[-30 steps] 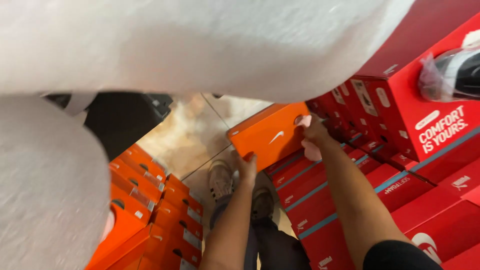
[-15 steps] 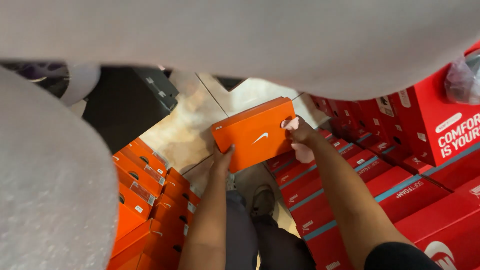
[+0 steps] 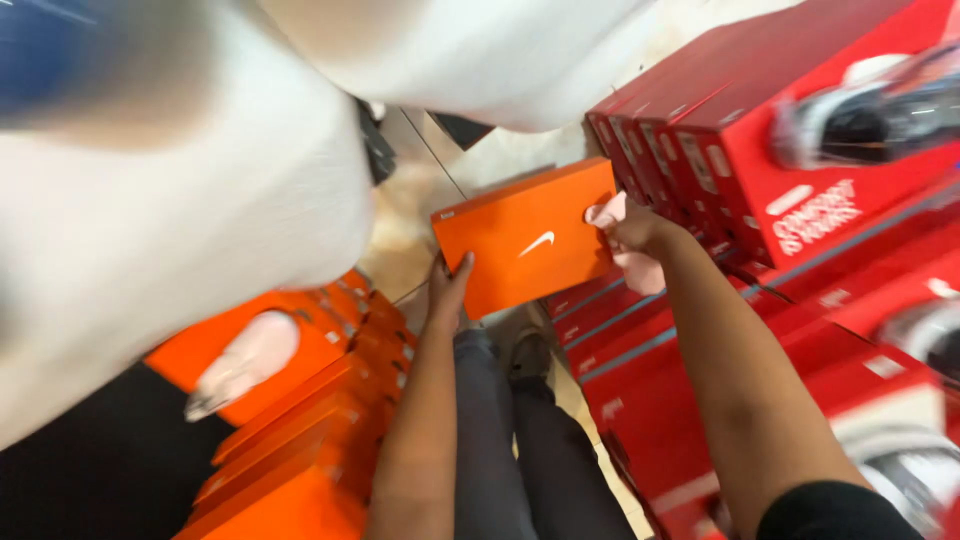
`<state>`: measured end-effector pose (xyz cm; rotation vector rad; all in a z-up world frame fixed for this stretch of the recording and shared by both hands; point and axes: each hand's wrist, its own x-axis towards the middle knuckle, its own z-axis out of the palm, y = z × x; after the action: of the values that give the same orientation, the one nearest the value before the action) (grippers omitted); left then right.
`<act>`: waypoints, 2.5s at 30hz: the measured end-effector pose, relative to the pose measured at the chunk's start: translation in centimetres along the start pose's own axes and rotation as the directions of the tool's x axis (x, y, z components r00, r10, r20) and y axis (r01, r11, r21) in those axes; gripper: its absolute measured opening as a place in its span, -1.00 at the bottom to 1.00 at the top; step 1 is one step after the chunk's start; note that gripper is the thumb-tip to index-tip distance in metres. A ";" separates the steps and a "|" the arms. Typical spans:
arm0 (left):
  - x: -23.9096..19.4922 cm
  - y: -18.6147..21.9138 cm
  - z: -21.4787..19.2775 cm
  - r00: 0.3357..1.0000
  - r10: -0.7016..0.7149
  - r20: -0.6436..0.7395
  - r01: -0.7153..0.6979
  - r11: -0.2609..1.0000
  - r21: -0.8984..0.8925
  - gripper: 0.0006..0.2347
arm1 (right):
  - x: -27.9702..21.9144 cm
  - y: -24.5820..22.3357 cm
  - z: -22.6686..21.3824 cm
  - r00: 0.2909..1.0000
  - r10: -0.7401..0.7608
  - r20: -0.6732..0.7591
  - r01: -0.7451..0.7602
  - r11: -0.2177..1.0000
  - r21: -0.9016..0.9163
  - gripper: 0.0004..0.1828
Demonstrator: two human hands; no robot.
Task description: Cleaning and inspecting shoes in their boxes using a cloth
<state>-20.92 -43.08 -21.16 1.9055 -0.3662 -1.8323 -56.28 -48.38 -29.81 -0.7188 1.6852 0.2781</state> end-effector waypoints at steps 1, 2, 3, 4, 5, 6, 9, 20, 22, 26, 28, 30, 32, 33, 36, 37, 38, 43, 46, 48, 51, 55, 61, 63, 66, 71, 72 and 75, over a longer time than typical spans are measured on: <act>-2.8 1.4 -0.4 1.000 0.016 -0.004 -0.016 1.000 0.012 -0.16 | -2.2 -0.1 -0.4 1.000 -0.016 -0.001 0.016 1.000 0.012 -0.55; -5.1 3.3 -0.7 1.000 -0.008 0.001 0.008 1.000 0.023 -0.10 | -4.3 -0.5 -1.3 1.000 -0.020 0.023 0.020 1.000 -0.001 -0.70; -7.5 5.1 -0.8 0.999 -0.032 0.005 0.032 0.999 0.034 -0.05 | -6.4 -0.8 -2.2 0.999 -0.025 0.047 0.026 1.000 -0.015 -0.77; -10.7 7.9 -0.6 1.000 -0.014 0.016 0.014 0.999 0.051 -0.05 | -10.9 -3.2 -2.7 0.999 -0.036 0.033 0.036 0.999 0.005 -0.77; -14.0 10.6 -0.4 0.999 -0.017 -0.044 0.018 1.000 0.017 -0.10 | -15.3 -5.4 -3.3 0.999 -0.025 0.027 0.023 0.998 0.054 -0.70; -17.1 13.3 0.0 0.995 -0.018 -0.102 0.016 1.000 -0.021 -0.16 | -19.6 -7.8 -4.0 1.000 -0.016 0.017 0.014 0.995 0.102 -0.61; -24.0 15.8 -0.3 0.988 0.065 -0.142 -0.062 0.998 0.027 -0.31 | -31.2 -11.4 -6.0 0.994 -0.105 -0.034 0.110 0.961 0.253 -0.67; -41.5 24.1 1.0 0.849 0.387 0.360 -0.523 0.712 0.468 -0.58 | -66.0 -2.4 -10.4 0.950 -0.071 -0.303 0.201 0.884 0.422 -0.63; -44.6 24.1 2.8 0.819 0.361 0.447 -0.563 0.658 0.500 -0.56 | -69.8 1.9 -8.2 0.926 -0.032 -0.377 0.249 0.802 0.544 -0.33; -50.9 22.7 9.0 0.677 0.340 0.652 -0.691 0.597 0.406 -0.53 | -73.9 10.9 -4.6 0.918 0.175 -0.356 0.153 0.672 0.725 -0.78; -53.8 19.9 11.7 0.633 0.292 0.717 -0.713 0.581 0.393 -0.51 | -74.6 16.3 -2.6 0.912 0.190 -0.362 0.230 0.494 0.838 -0.75; -55.6 15.7 13.8 0.638 0.216 0.739 -0.735 0.457 0.501 -0.41 | -74.8 22.0 -1.2 0.903 0.252 -0.348 0.222 0.420 0.880 -0.58; -56.1 11.2 15.3 0.609 0.249 0.753 -0.766 0.430 0.477 -0.44 | -72.9 28.1 0.4 0.901 0.215 -0.378 0.269 0.406 0.873 -0.73; -56.5 8.7 16.0 0.582 0.288 0.760 -0.792 0.410 0.452 -0.46 | -72.1 31.3 1.1 0.896 0.175 -0.408 0.313 0.402 0.860 -0.84; -56.9 3.0 15.9 0.776 0.275 0.568 -0.626 0.445 0.640 -0.50 | -67.4 36.4 1.2 0.599 -0.378 -0.707 0.761 0.544 0.354 -0.90; -59.1 1.7 18.8 0.785 0.259 0.562 -0.613 0.457 0.645 -0.50 | -67.9 39.1 0.4 0.615 -0.372 -0.695 0.748 0.555 0.364 -0.90; -60.6 1.7 20.0 0.819 0.251 0.516 -0.566 0.500 0.656 -0.42 | -66.8 39.7 0.3 0.753 -0.236 -0.614 0.630 0.526 0.571 -0.66; -58.1 -2.5 19.3 0.898 0.264 0.353 -0.440 0.512 0.738 -0.32 | -65.9 36.5 -1.1 0.929 0.055 -0.365 0.251 0.630 0.734 -0.15; -55.7 -5.0 17.9 0.884 0.320 0.341 -0.453 0.405 0.794 -0.36 | -67.6 34.8 -1.3 0.925 0.006 -0.380 0.309 0.572 0.760 -0.11; -55.3 -5.3 17.8 0.810 0.408 0.420 -0.567 0.367 0.738 -0.40 | -68.9 34.5 -1.7 0.902 0.000 -0.431 0.359 0.554 0.751 -0.05; -55.5 -5.7 18.3 0.796 0.450 0.405 -0.592 0.440 0.675 -0.41 | -66.4 37.9 0.1 0.755 0.008 -0.656 0.510 0.621 0.595 -0.02; -52.3 -9.3 18.0 0.819 0.475 0.323 -0.571 0.610 0.550 -0.39 | -65.3 35.6 1.6 0.447 -0.105 -0.888 0.530 0.831 0.168 -0.15; -53.1 -9.5 18.8 0.809 0.498 0.310 -0.585 0.641 0.497 -0.52 | -61.4 27.0 6.3 0.532 -0.446 -0.719 0.097 0.876 -0.472 -0.27; -51.5 -11.0 18.4 0.842 0.453 0.293 -0.538 0.668 0.514 -0.51 | -60.7 25.1 8.0 0.393 -0.847 -0.356 0.563 0.529 -0.635 -0.36; -51.0 -11.3 18.0 0.822 0.485 0.297 -0.553 0.559 0.618 -0.49 | -59.0 30.3 8.2 0.164 -0.972 -0.168 0.619 0.234 -0.749 -0.36; -51.2 -11.9 18.6 0.852 0.467 0.238 -0.485 0.529 0.697 -0.51 | -56.7 35.0 -0.2 0.111 -0.907 -0.406 0.370 0.417 -0.830 -0.39; -50.9 -11.8 18.7 0.851 0.468 0.239 -0.480 0.506 0.717 -0.50 | -56.7 34.8 -1.3 0.088 -0.836 -0.542 0.216 0.547 -0.809 -0.34; -50.9 -11.6 18.6 0.865 0.458 0.204 -0.441 0.499 0.746 -0.51 | -54.1 31.0 0.6 0.103 -0.868 -0.487 0.216 0.497 -0.840 -0.54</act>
<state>-44.54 -10.55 17.03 2.0132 -1.7310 -1.3539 -69.62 -7.34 15.17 -2.3931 2.0990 -0.3365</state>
